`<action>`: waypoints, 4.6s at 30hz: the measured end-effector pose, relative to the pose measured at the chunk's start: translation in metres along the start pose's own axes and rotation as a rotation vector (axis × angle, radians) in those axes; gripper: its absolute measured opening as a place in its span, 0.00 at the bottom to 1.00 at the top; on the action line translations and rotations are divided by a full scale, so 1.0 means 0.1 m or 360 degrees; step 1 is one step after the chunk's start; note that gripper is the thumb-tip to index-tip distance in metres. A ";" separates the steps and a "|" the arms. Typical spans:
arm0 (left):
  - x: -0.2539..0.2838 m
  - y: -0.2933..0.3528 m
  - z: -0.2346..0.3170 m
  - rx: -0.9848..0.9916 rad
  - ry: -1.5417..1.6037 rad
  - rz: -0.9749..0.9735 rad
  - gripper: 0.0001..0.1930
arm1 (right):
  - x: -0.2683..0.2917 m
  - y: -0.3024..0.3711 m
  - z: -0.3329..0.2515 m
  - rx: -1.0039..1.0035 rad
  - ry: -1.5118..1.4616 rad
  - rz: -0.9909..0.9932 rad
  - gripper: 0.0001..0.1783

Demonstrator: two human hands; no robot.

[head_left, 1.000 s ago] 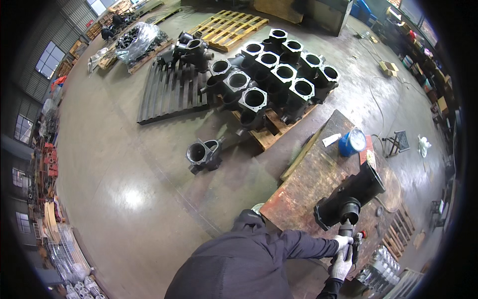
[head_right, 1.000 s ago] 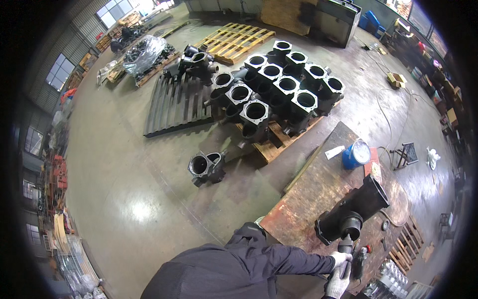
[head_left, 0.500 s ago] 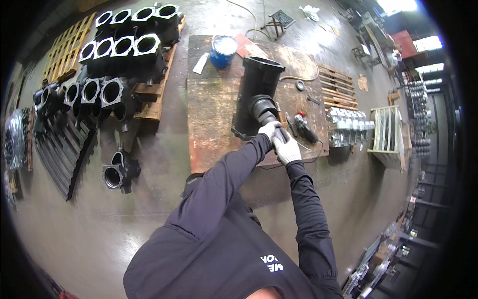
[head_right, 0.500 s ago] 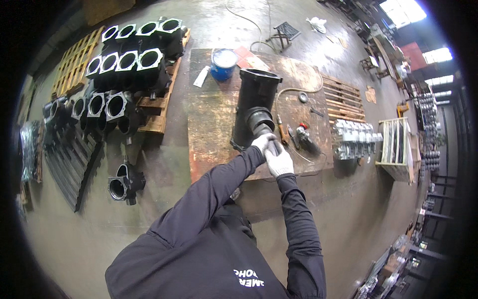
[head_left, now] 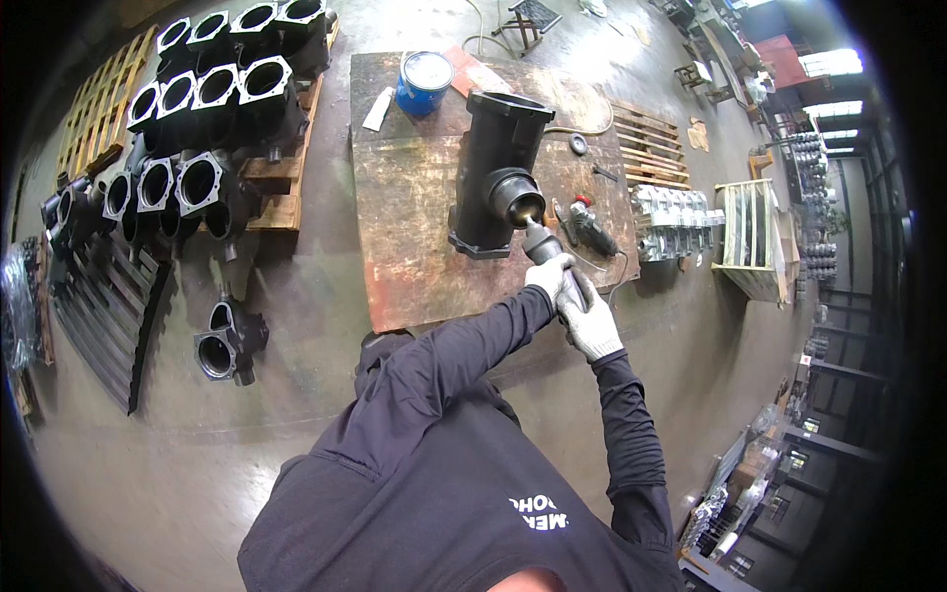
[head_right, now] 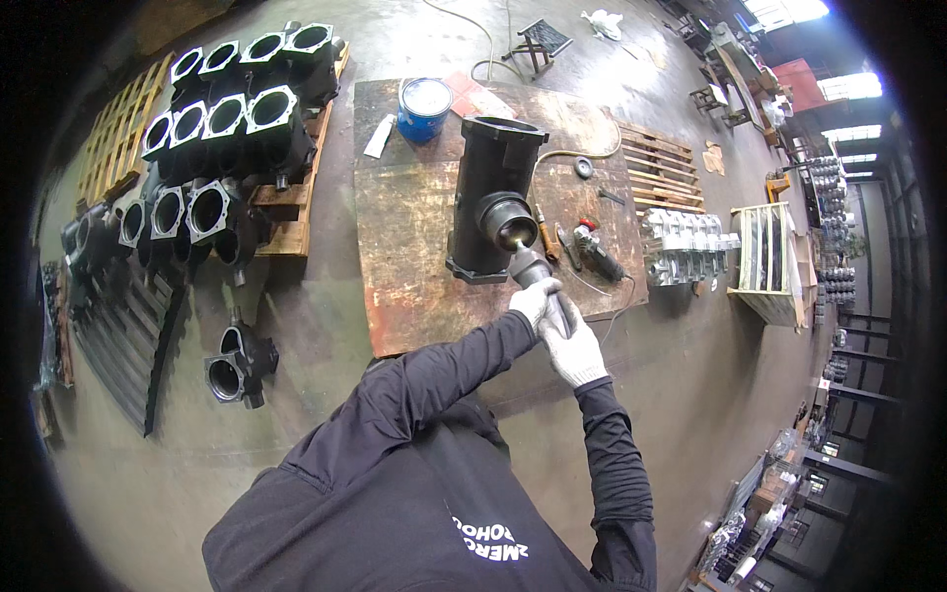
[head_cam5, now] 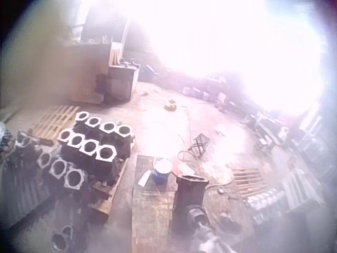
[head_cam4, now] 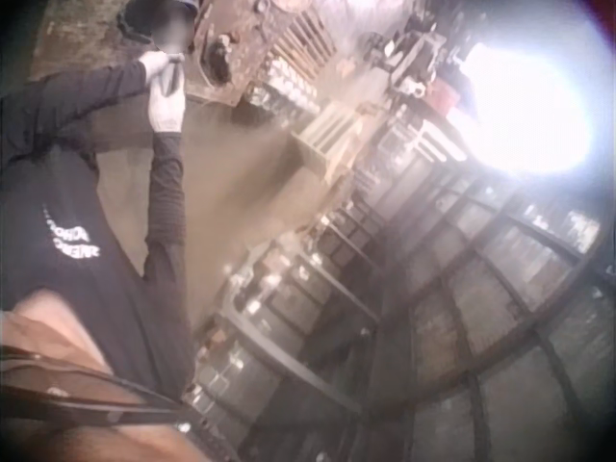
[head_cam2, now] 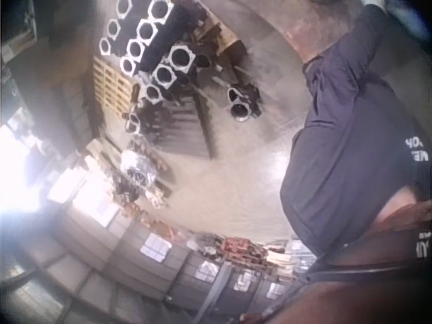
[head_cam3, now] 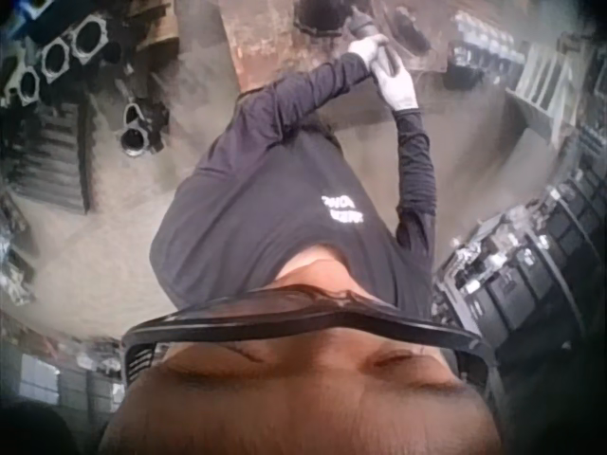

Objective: The person uses a handheld angle grinder to smooth the edges and surfaces of a black metal pipe fitting. They rotate the part to access different areas, then flip it over to grind the interior and exterior edges before placing it back on the workbench.

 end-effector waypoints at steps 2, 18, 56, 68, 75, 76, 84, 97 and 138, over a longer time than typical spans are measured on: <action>0.04 0.09 0.01 -0.0055 -0.0151 0.0024 0.18 | 0.03 0.16 0.03 -0.0228 -0.0065 -0.0133 0.39; -0.31 0.60 -0.41 -0.0296 -0.1331 -0.0353 0.38 | 0.24 0.51 0.53 -0.0214 -0.0715 0.0082 0.54; -2.17 -0.97 2.56 -0.1598 -0.3715 0.0424 0.27 | 2.56 -5.19 3.00 0.0334 0.1233 0.0380 0.41; -2.02 -1.02 2.65 -0.1514 -0.3735 0.0478 0.30 | 1.53 -6.61 3.73 0.0279 0.1200 0.0172 0.48; -2.15 -0.99 2.55 -0.1518 -0.3778 0.0678 0.34 | 1.52 -7.07 4.06 0.0316 0.1524 0.0143 0.49; -2.13 -0.99 2.57 -0.1357 -0.3716 0.0809 0.31 | 1.51 -7.08 4.02 0.0332 0.1517 0.0100 0.48; -2.26 -0.89 2.44 -0.1475 -0.3640 0.0735 0.26 | 1.33 -4.92 2.77 0.0775 0.0153 0.0817 0.22; -1.59 -0.39 2.25 -0.1627 -0.3478 0.1292 0.35 | -2.32 -2.26 2.75 -0.1021 -0.1943 -0.0646 0.46; -0.95 -0.60 3.13 -0.1485 -0.3169 0.1273 0.30 | -1.21 -2.84 2.27 -0.1366 -0.0439 0.0083 0.48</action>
Point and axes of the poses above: each hand's wrist, its own y-axis away from the middle knuckle, its own x-axis out of the back of the hand, z = x × y, the point moved 6 cm from there along -y, towards the middle knuckle, and after that the axes turned 13 degrees about y, right-handed, at the moved point
